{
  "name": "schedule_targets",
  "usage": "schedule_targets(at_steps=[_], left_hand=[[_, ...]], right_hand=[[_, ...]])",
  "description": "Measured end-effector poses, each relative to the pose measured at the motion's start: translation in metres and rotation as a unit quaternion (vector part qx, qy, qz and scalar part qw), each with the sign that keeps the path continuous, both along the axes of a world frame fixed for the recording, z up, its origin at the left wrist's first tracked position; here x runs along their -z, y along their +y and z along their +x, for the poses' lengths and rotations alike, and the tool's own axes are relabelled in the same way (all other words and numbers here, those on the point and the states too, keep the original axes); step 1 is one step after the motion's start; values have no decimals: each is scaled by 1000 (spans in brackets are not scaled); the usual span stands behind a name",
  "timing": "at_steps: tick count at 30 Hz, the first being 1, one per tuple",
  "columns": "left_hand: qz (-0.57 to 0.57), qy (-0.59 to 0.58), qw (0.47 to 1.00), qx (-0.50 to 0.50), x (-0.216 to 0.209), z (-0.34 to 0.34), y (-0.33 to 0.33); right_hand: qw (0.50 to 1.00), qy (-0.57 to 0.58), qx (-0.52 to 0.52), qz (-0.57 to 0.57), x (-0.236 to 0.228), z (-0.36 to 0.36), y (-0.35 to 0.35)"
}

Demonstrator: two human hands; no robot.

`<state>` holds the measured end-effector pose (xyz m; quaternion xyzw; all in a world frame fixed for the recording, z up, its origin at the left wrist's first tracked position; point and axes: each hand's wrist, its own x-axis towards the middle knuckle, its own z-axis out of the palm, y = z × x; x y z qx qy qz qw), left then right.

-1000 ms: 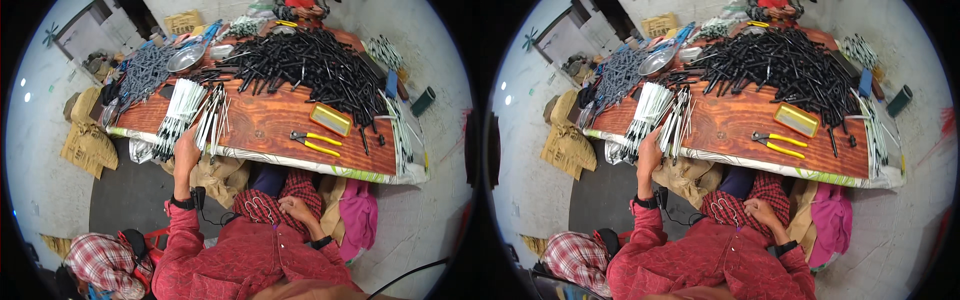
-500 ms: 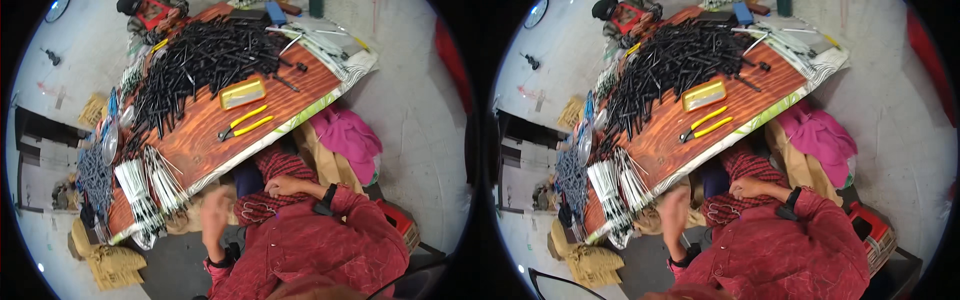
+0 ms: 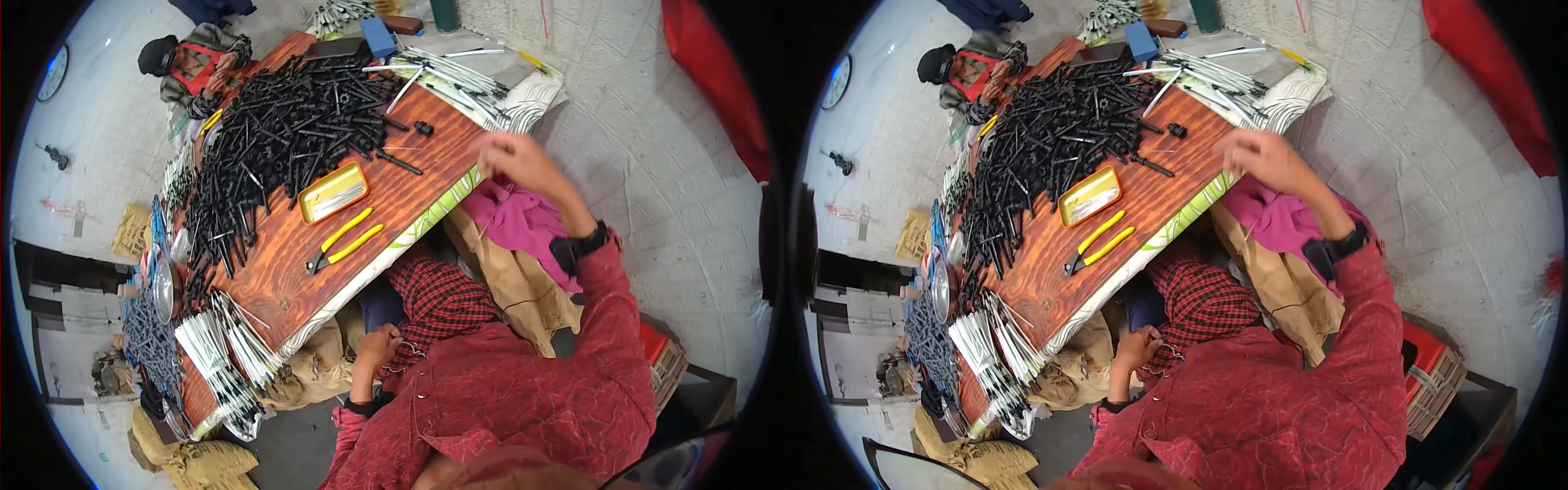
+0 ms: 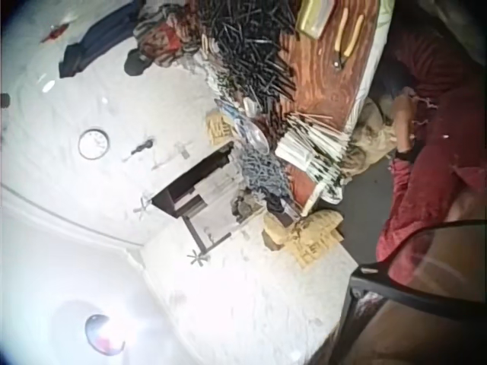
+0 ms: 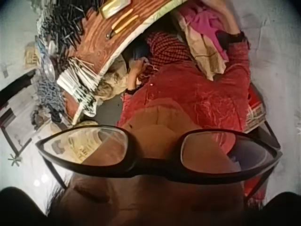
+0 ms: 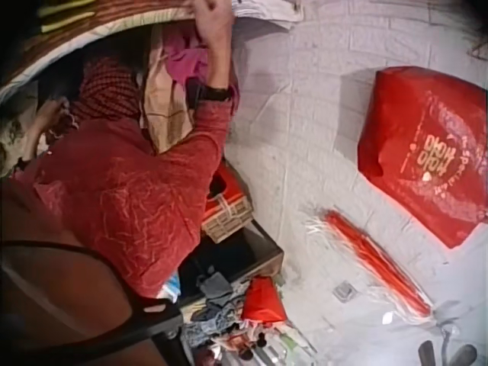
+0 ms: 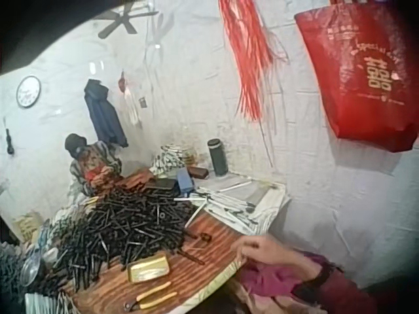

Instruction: The person trims the ends of white rods using pliers, gathers them into bundles, and sorts through them by hand. They then move a pink cloth and a white bag before continuing to arrange and trim more rods.

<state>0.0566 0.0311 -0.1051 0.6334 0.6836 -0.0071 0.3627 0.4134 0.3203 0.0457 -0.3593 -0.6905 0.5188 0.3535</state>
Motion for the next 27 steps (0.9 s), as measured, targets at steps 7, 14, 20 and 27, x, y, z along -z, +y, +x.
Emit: schedule_targets(at_steps=[7,14,20,27], left_hand=[[-11,-8,1000,17,-15,8,24],[-20,-9,999,28,-26,7,27],[-42,-20,997,59,-22,13,41],[-16,-8,997,71,-18,9,28]], right_hand=[[828,-283,349,336,46,39,140],[881,-414,196,121,37,37,163],[890,-390,202,117,34,20,151],[865,-393,213,226,24,-14,127]])
